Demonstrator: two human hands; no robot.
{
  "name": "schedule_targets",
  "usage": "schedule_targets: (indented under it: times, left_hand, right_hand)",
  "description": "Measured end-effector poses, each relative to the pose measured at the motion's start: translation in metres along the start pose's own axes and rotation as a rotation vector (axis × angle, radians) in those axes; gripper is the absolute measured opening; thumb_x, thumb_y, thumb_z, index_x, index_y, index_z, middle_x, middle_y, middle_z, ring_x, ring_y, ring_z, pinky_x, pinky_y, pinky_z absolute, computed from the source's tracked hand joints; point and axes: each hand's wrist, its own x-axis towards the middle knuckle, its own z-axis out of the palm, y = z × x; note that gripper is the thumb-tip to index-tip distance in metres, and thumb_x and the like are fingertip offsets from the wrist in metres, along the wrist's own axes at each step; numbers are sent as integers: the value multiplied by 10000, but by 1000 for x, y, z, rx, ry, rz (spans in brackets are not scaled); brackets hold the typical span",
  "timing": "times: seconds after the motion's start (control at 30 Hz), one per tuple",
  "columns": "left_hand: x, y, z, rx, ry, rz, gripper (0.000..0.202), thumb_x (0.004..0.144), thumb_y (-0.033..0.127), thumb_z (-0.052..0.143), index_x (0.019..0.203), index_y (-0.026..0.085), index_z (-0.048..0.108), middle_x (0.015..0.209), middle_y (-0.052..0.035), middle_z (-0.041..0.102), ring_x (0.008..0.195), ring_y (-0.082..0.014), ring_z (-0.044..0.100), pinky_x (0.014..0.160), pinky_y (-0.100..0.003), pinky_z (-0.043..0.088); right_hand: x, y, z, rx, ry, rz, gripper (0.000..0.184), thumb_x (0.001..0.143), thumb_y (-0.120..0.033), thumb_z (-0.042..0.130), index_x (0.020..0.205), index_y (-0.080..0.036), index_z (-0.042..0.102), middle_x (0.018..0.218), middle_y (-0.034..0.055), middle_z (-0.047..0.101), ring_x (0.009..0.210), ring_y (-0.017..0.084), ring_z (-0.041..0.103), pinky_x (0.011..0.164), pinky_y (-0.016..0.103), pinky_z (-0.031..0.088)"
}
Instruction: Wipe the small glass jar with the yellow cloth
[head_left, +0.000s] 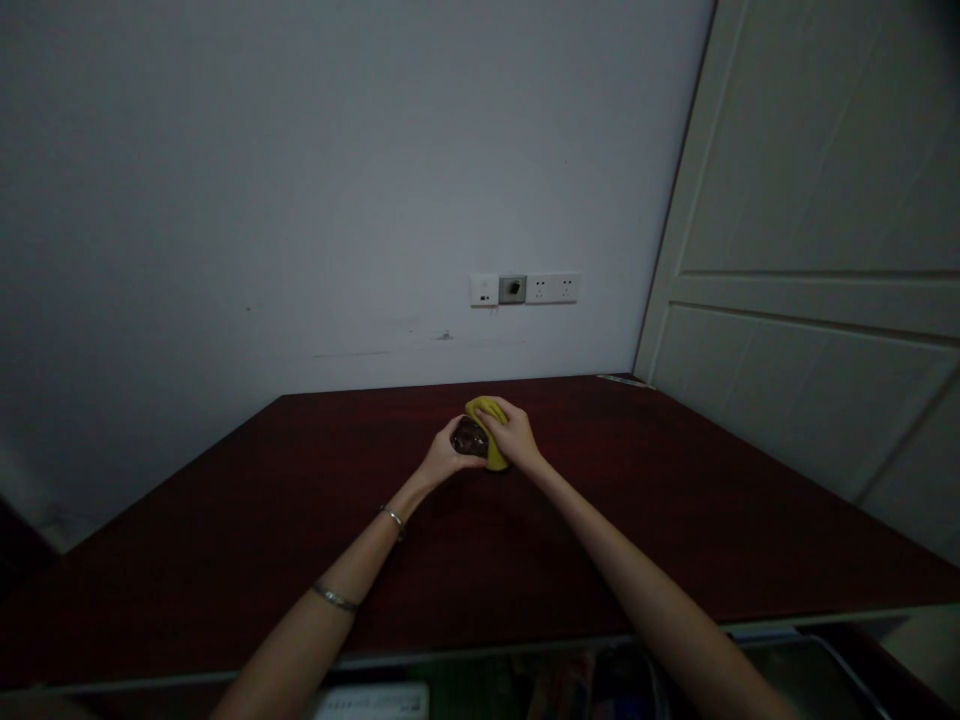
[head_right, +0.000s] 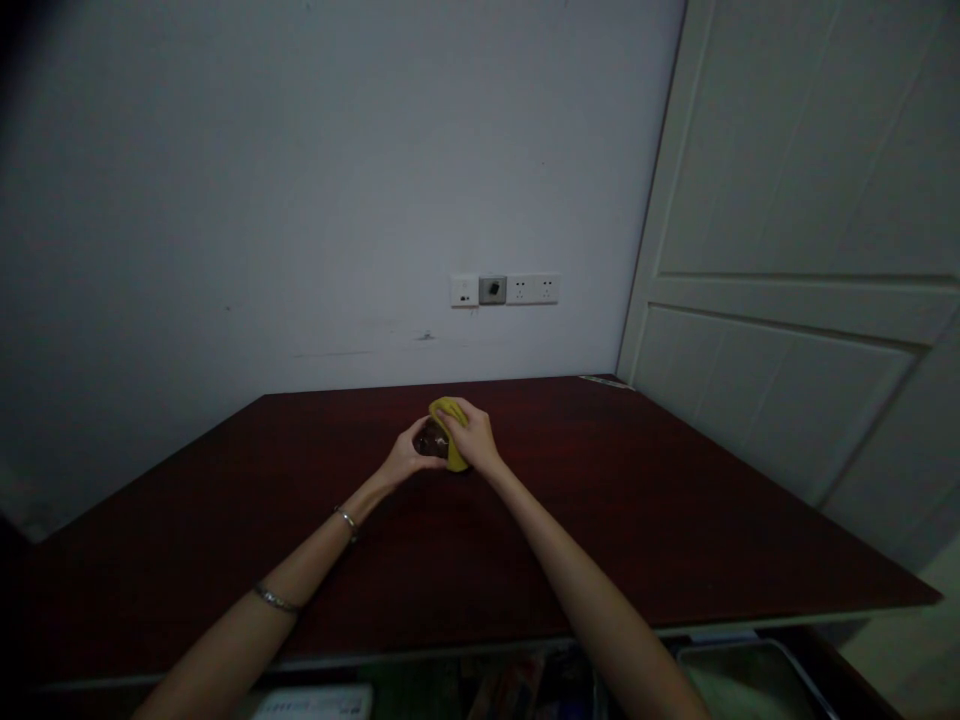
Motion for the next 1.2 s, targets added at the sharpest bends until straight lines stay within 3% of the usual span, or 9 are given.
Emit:
schedule_targets:
  times: [0.17, 0.43, 0.57, 0.87, 1.2]
  left_hand:
    - [-1, 6, 1, -179, 7, -70, 679, 445, 144, 802, 1078, 150, 558, 1056, -76, 625, 953, -210, 582, 881, -338, 432]
    - [-4, 13, 10, -279, 88, -167, 538, 526, 204, 758, 1031, 153, 577, 952, -64, 636, 807, -161, 591, 693, -261, 472]
    - [-5, 15, 11, -315, 137, -204, 480, 524, 192, 755, 974, 159, 589, 915, -46, 630, 775, -143, 578, 673, -254, 472]
    - [-10, 16, 13, -351, -46, -218, 517, 529, 135, 731, 1024, 173, 587, 949, -46, 617, 834, -154, 570, 717, -260, 463]
    - [-8, 8, 11, -432, 56, -200, 361, 593, 196, 728, 929, 152, 603, 912, -45, 596, 801, -149, 558, 712, -304, 489]
  right_hand:
    - [5, 7, -10, 67, 138, 100, 298, 736, -387, 582, 892, -140, 643, 851, 61, 690, 770, 187, 631, 731, 305, 507]
    - [-11, -2, -10, -8, 9, -63, 292, 775, -265, 542, 1044, -189, 626, 1061, 66, 663, 959, 198, 620, 882, 345, 470]
    - [-15, -8, -9, -42, -58, -144, 329, 770, -201, 529, 1089, -199, 612, 1128, 66, 636, 1018, 195, 598, 924, 349, 443]
    - [-10, 6, -13, -16, 63, 0, 243, 775, -287, 558, 968, -168, 644, 955, 62, 690, 862, 199, 640, 803, 320, 496]
    - [-19, -13, -10, -6, -58, -94, 289, 772, -206, 550, 1047, -206, 639, 1068, 47, 667, 961, 192, 624, 891, 321, 462]
